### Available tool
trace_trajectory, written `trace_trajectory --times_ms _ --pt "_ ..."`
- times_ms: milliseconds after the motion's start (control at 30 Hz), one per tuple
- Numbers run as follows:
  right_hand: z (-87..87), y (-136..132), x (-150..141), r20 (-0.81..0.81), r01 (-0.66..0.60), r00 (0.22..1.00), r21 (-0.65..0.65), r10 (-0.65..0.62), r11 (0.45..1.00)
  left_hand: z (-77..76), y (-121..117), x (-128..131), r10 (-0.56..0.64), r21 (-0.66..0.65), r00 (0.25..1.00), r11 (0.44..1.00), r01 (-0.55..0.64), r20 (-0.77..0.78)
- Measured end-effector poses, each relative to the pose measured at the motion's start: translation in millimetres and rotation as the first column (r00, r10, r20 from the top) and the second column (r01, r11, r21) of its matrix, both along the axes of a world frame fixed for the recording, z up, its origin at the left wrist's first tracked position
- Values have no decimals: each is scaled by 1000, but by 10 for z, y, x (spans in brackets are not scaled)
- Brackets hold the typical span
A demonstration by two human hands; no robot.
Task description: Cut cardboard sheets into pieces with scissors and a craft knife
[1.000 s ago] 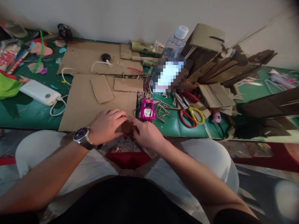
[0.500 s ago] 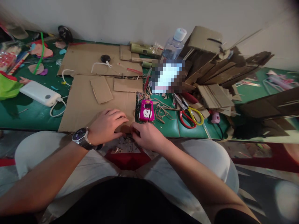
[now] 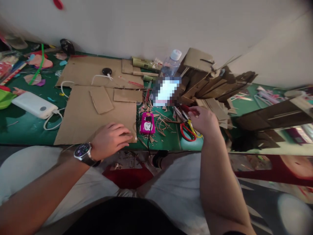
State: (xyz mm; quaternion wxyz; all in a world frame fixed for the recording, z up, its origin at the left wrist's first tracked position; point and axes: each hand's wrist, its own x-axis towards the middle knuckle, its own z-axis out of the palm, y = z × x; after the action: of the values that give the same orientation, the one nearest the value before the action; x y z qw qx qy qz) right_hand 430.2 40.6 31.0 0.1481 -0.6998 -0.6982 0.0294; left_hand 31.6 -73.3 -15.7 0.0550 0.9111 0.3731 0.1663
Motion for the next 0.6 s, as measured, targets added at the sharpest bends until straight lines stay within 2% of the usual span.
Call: trace_trajectory --times_ms 133,267,433,500,600 --pt "-257 292 25 146 -24 989 -64 33 998 -33 17 49 23 62 999 998 -25 32" --pt "-349 422 -63 179 42 983 -66 -30 997 -61 8 50 63 65 996 996 -67 63" --pt "-225 287 -189 13 108 994 38 -109 993 -56 -5 35 82 58 995 995 -86 64" --pt "-137 160 -261 -72 85 994 106 -78 991 -45 -3 41 78 71 996 994 -82 48" --pt "-13 -22 -348 -92 15 996 241 8 970 -23 3 49 56 111 998 992 -59 29"
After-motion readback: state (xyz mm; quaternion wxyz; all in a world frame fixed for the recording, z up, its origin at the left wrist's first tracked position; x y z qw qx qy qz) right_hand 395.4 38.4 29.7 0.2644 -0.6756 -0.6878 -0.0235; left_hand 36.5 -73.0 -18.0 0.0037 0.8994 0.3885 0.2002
